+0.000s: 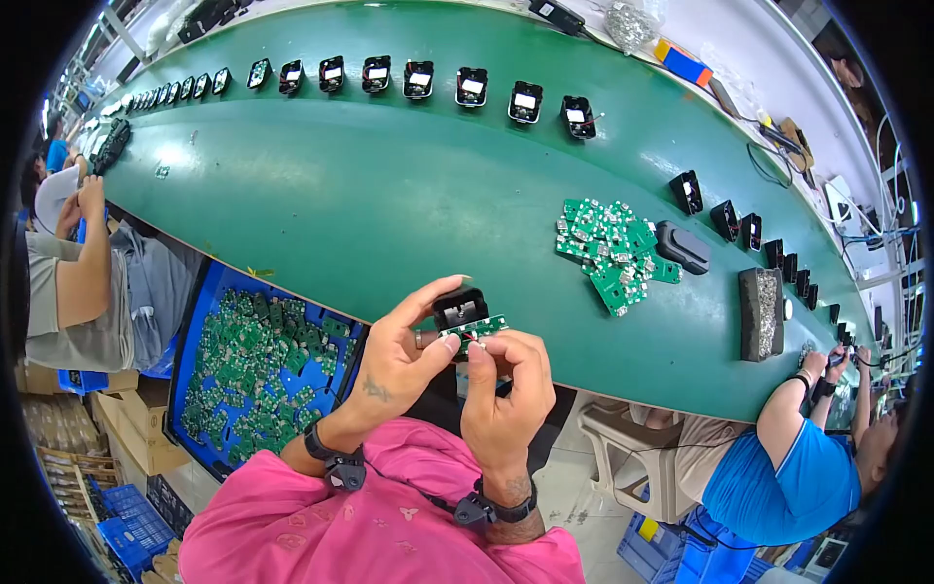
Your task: Assemble electronic circuit boards into black plastic housings at a factory workbench.
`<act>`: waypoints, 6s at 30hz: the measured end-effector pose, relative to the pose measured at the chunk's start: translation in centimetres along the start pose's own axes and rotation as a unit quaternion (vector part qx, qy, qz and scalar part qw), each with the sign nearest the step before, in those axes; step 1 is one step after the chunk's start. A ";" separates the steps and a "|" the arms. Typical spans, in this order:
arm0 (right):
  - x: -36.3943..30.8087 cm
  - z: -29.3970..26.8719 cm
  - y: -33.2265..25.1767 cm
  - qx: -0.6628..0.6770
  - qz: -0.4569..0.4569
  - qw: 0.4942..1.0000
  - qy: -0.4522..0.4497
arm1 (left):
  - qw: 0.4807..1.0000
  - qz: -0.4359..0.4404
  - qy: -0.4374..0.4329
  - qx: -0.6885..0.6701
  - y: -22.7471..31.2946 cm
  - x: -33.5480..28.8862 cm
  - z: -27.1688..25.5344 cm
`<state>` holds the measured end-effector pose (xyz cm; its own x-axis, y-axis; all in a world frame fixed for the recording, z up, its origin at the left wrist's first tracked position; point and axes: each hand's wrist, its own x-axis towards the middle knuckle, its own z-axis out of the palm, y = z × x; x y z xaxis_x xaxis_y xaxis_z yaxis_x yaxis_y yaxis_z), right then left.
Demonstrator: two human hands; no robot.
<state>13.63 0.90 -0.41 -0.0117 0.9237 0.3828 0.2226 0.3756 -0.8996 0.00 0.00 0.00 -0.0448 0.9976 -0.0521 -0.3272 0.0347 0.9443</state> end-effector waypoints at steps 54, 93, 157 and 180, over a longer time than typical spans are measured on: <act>2.8 -2.1 -2.1 -0.181 -0.123 0.967 -0.128 | 0.915 0.230 0.117 0.312 1.3 -0.7 1.1; 2.2 -3.9 1.1 0.039 0.127 0.984 -0.121 | 0.996 -0.010 -0.084 0.014 0.3 1.4 -0.6; 10.5 -5.3 -0.7 -0.202 0.135 0.965 -0.095 | 0.977 -0.068 -0.061 0.194 2.7 8.2 4.0; 13.5 5.3 2.6 0.081 0.252 0.940 -0.216 | 0.955 -0.236 0.060 -0.169 2.1 11.8 -5.4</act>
<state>8.92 14.76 1.29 -0.3478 0.9180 -0.1905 0.1556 -0.1439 -0.9773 -6.31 11.56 -0.42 0.0820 0.8606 -0.5026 -0.6221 0.4382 0.6488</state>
